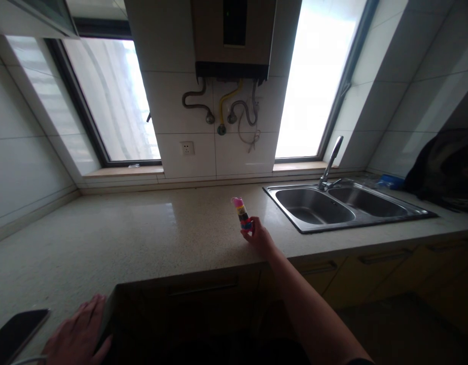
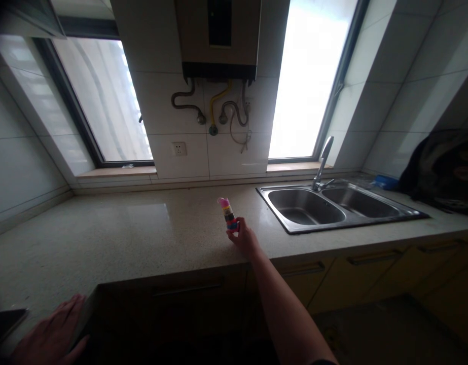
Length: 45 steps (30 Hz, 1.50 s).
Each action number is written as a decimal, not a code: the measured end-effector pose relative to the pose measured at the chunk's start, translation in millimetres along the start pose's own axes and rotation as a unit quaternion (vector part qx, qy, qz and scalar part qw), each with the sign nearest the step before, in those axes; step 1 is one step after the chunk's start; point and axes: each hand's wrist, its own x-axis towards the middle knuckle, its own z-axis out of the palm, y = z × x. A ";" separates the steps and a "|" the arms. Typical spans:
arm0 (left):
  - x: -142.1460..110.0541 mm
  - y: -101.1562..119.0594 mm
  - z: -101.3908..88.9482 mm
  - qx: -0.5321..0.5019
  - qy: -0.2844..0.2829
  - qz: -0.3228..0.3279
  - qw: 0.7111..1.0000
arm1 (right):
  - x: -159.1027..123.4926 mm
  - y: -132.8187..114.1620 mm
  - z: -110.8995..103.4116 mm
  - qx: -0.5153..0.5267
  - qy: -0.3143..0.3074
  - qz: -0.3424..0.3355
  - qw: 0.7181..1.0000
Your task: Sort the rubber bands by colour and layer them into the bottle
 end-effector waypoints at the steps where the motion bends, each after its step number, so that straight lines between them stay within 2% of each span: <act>1: -0.6 -1.1 2.5 -0.001 0.004 0.004 1.000 | 0.0 0.1 0.4 -0.009 -0.002 0.000 1.000; 8: -3.0 -6.2 14.6 0.003 -0.009 0.002 1.000 | 0.1 0.7 1.3 -0.043 -0.016 -0.006 0.999; 13: -2.9 -0.7 3.8 0.005 -0.001 0.000 1.000 | -0.7 -1.4 0.2 -0.046 -0.020 -0.009 0.999; 28: 4.4 10.6 -22.0 0.001 -0.045 -0.020 0.999 | -3.3 -10.0 -0.3 -0.127 -0.057 -0.018 0.990; 36: 4.6 9.7 -20.9 0.028 -0.050 -0.003 0.998 | -2.5 -9.2 0.3 -0.129 -0.052 -0.007 0.990; 45: 6.9 9.2 -22.9 0.000 -0.069 -0.010 0.998 | -1.7 -5.4 3.0 -0.125 -0.045 0.002 0.991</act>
